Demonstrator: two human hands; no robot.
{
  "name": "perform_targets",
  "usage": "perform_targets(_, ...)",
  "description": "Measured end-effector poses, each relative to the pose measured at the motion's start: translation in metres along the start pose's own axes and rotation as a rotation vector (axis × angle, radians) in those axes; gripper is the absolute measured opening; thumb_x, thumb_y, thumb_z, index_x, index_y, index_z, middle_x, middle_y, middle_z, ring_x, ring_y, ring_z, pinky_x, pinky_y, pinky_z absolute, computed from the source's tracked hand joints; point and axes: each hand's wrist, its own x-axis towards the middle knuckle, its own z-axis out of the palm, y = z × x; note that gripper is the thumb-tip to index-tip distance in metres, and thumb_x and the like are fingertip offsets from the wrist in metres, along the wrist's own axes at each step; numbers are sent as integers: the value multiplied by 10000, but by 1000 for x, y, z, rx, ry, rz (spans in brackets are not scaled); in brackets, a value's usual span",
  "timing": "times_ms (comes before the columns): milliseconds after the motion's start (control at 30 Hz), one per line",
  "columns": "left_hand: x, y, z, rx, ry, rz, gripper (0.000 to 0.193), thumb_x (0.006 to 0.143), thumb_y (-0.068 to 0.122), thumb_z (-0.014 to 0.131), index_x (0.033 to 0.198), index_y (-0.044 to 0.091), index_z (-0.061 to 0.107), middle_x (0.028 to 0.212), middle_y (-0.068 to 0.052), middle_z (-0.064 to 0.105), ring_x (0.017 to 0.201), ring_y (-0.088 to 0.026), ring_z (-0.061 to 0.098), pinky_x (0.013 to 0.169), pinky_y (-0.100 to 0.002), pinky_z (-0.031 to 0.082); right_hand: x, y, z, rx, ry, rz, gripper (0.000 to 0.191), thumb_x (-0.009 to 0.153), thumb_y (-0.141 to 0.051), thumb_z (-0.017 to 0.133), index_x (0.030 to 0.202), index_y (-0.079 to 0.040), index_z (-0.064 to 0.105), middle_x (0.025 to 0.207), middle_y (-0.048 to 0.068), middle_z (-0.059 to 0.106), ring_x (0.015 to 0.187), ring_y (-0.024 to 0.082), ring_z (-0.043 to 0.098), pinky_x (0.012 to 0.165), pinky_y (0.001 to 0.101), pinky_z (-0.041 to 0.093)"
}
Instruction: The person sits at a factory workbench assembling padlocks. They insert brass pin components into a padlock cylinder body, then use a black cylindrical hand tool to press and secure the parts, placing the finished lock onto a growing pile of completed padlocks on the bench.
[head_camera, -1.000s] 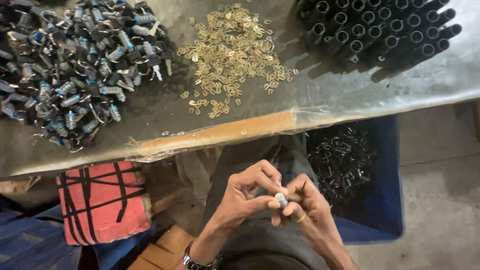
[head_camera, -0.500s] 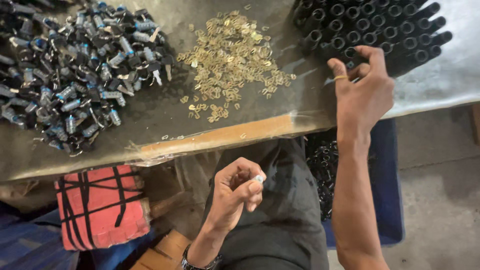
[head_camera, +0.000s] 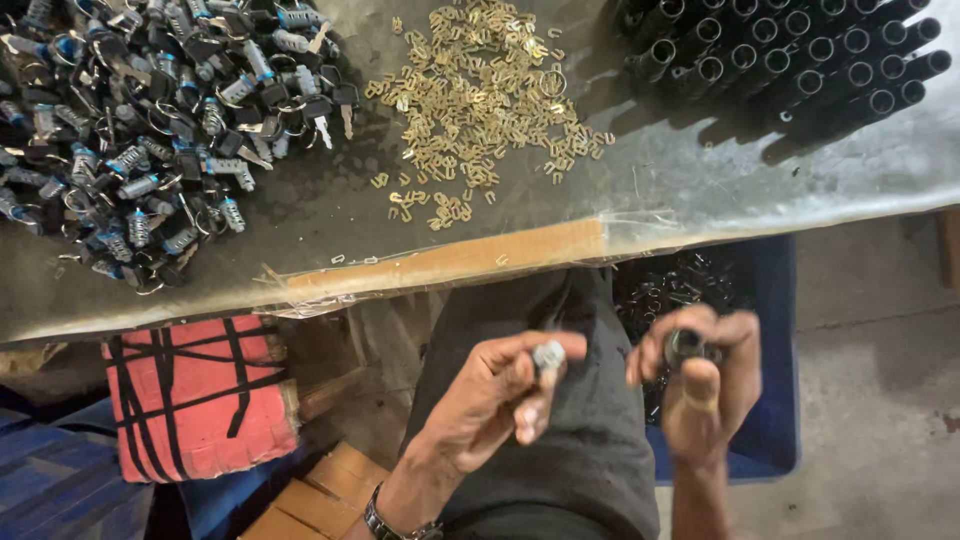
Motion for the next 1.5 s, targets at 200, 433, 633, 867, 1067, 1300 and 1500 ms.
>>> perform_targets(200,-9,-16,-6,-249,-161,-92,334,1101,377,567,942,86,530,704,3,472,532,-161,540,511,-275,461,-39,16,11,279,103,105,408,1007,-422,688,1074,-100,448,712,54,425,519,86,328,435,253,313)
perform_targets(433,-16,-20,2,299,-101,28,420,1112,403,520,974,10,571,696,1,450,594,-117,485,555,-268,448,-47,16,25,299,185,211,298,1042,-345,567,1010,-70,456,646,54,414,496,77,278,427,260,246)
perform_targets(633,-21,-17,18,678,65,145,426,1106,338,518,874,-3,624,619,16,472,553,-77,461,515,-266,433,-47,14,29,138,197,205,310,1017,-318,551,951,-32,450,674,66,444,501,75,303,438,259,252)
perform_targets(867,-25,-6,34,1295,173,433,244,1043,175,599,849,28,586,666,-98,579,589,-273,591,537,-355,446,-46,8,22,-163,139,183,267,1003,-251,534,916,0,511,678,80,522,540,58,350,454,234,248)
perform_targets(1067,-30,-1,32,1598,130,487,147,898,71,672,845,42,538,745,-125,634,676,-363,641,535,-428,464,-41,-3,6,-645,-105,8,187,993,-148,499,910,-12,597,830,74,658,645,76,477,591,255,390)
perform_targets(1300,-9,-14,26,2044,-164,707,172,939,145,673,1076,51,627,883,-84,621,789,-245,638,691,-371,481,-49,24,-42,-437,-99,760,197,960,-181,529,818,-70,606,662,15,525,489,65,417,418,245,320)
perform_targets(1500,-3,48,40,2137,49,910,331,916,402,718,1040,102,652,975,-76,614,923,-266,596,861,-427,428,-30,28,-108,-1215,-181,401,252,1065,-282,525,1078,-72,664,914,64,628,716,174,612,615,333,466)
